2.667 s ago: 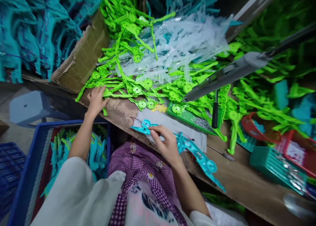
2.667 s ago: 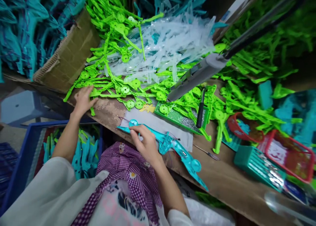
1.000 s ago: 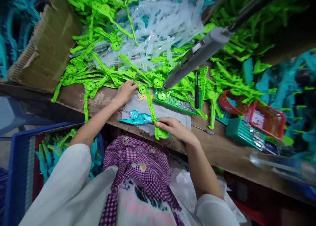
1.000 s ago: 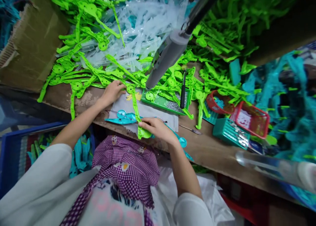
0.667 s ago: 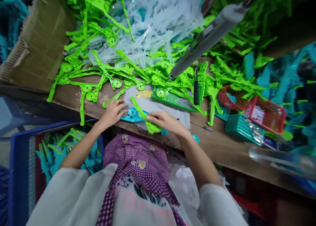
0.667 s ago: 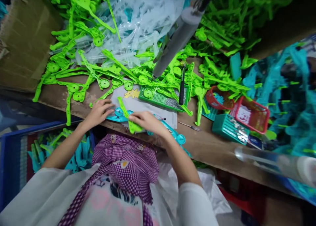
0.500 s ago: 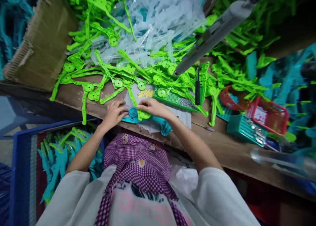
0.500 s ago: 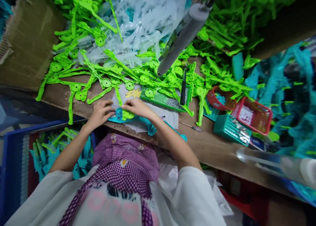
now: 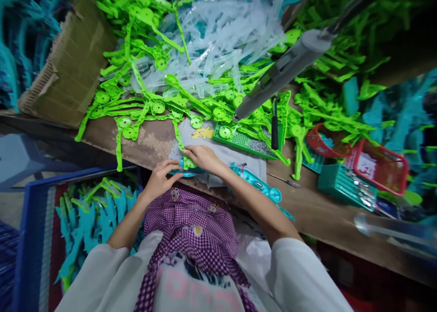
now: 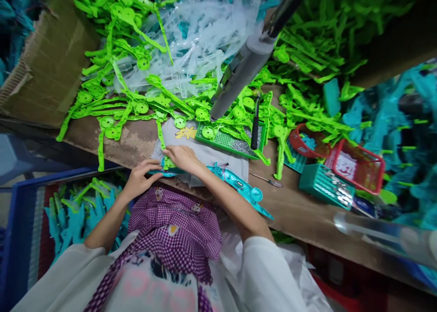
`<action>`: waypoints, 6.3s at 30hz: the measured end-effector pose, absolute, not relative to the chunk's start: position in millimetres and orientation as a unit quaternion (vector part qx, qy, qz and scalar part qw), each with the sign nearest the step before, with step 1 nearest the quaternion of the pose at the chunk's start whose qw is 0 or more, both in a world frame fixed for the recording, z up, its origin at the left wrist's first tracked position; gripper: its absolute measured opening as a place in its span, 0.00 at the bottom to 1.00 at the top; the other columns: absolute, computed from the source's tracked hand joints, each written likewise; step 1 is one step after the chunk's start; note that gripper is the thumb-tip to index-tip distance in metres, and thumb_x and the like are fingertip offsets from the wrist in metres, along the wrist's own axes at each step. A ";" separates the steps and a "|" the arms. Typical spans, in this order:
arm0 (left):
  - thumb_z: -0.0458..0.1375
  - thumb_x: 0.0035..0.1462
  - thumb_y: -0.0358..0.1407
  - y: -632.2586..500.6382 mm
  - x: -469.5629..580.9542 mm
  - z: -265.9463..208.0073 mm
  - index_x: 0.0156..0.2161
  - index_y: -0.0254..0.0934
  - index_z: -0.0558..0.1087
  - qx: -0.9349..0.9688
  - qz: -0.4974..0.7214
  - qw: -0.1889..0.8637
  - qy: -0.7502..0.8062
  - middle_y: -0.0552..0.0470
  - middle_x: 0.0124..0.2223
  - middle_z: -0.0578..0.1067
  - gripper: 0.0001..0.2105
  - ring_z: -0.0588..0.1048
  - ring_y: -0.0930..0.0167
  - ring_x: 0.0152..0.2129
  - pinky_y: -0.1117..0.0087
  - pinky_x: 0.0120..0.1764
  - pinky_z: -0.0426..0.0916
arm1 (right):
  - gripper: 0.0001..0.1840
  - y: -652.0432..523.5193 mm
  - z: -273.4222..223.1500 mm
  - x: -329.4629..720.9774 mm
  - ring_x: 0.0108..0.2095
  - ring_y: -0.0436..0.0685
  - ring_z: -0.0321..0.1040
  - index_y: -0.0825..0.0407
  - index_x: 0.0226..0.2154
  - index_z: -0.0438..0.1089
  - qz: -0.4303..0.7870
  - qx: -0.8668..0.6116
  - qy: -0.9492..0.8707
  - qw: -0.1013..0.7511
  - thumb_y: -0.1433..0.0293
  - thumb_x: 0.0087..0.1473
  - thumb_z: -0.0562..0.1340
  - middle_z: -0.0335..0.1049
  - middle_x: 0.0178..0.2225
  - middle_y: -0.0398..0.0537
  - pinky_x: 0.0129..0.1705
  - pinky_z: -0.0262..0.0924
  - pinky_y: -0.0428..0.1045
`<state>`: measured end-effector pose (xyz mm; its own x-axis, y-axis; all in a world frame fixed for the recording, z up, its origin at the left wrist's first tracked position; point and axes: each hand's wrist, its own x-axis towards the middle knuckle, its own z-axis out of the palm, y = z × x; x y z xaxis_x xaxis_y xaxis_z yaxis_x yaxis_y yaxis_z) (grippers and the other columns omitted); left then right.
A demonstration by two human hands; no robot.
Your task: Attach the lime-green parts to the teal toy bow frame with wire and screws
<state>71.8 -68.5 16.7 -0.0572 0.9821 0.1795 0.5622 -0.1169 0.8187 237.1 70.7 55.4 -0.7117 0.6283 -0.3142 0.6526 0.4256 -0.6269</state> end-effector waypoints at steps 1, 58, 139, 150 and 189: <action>0.60 0.59 0.42 -64.6 65.2 20.3 0.40 0.42 0.78 0.634 0.395 0.246 0.618 0.47 0.46 0.78 0.09 0.75 0.63 0.45 0.58 0.51 0.67 | 0.20 69.9 55.7 241.2 0.37 0.57 0.70 0.49 0.42 0.74 -0.390 0.376 0.840 0.005 0.58 0.65 0.51 0.77 0.38 0.53 0.37 0.56 0.50; 0.66 0.49 0.45 -94.4 79.1 12.8 0.36 0.38 0.68 0.392 0.394 0.416 0.720 0.55 0.29 0.73 0.17 0.73 0.72 0.25 0.71 0.30 0.68 | 0.15 44.3 31.5 228.4 0.35 0.55 0.67 0.49 0.35 0.71 -0.385 0.431 0.815 -0.051 0.57 0.63 0.56 0.75 0.35 0.48 0.34 0.50 0.50; 0.62 0.53 0.39 16.1 114.2 49.8 0.29 0.38 0.78 0.683 0.203 0.339 0.614 0.50 0.29 0.77 0.07 0.71 0.70 0.25 0.69 0.31 0.63 | 0.11 19.9 20.3 367.7 0.44 0.61 0.63 0.50 0.25 0.64 -0.255 0.522 0.807 -0.105 0.65 0.58 0.58 0.68 0.36 0.50 0.52 0.48 0.58; 0.62 0.53 0.41 24.3 35.0 60.0 0.32 0.37 0.78 0.693 0.144 0.351 0.613 0.50 0.28 0.77 0.09 0.72 0.69 0.24 0.72 0.30 0.61 | 0.13 19.1 15.0 369.9 0.40 0.60 0.63 0.50 0.24 0.63 -0.240 0.509 0.815 -0.137 0.63 0.58 0.58 0.66 0.33 0.48 0.51 0.48 0.58; 0.57 0.62 0.34 -28.1 61.1 79.6 0.42 0.39 0.74 0.806 0.278 0.011 0.522 0.50 0.35 0.79 0.05 0.75 0.65 0.41 0.60 0.48 0.61 | 0.17 16.4 69.5 244.8 0.28 0.50 0.63 0.51 0.36 0.68 -0.490 0.424 0.715 -0.261 0.55 0.62 0.55 0.68 0.27 0.42 0.34 0.58 0.48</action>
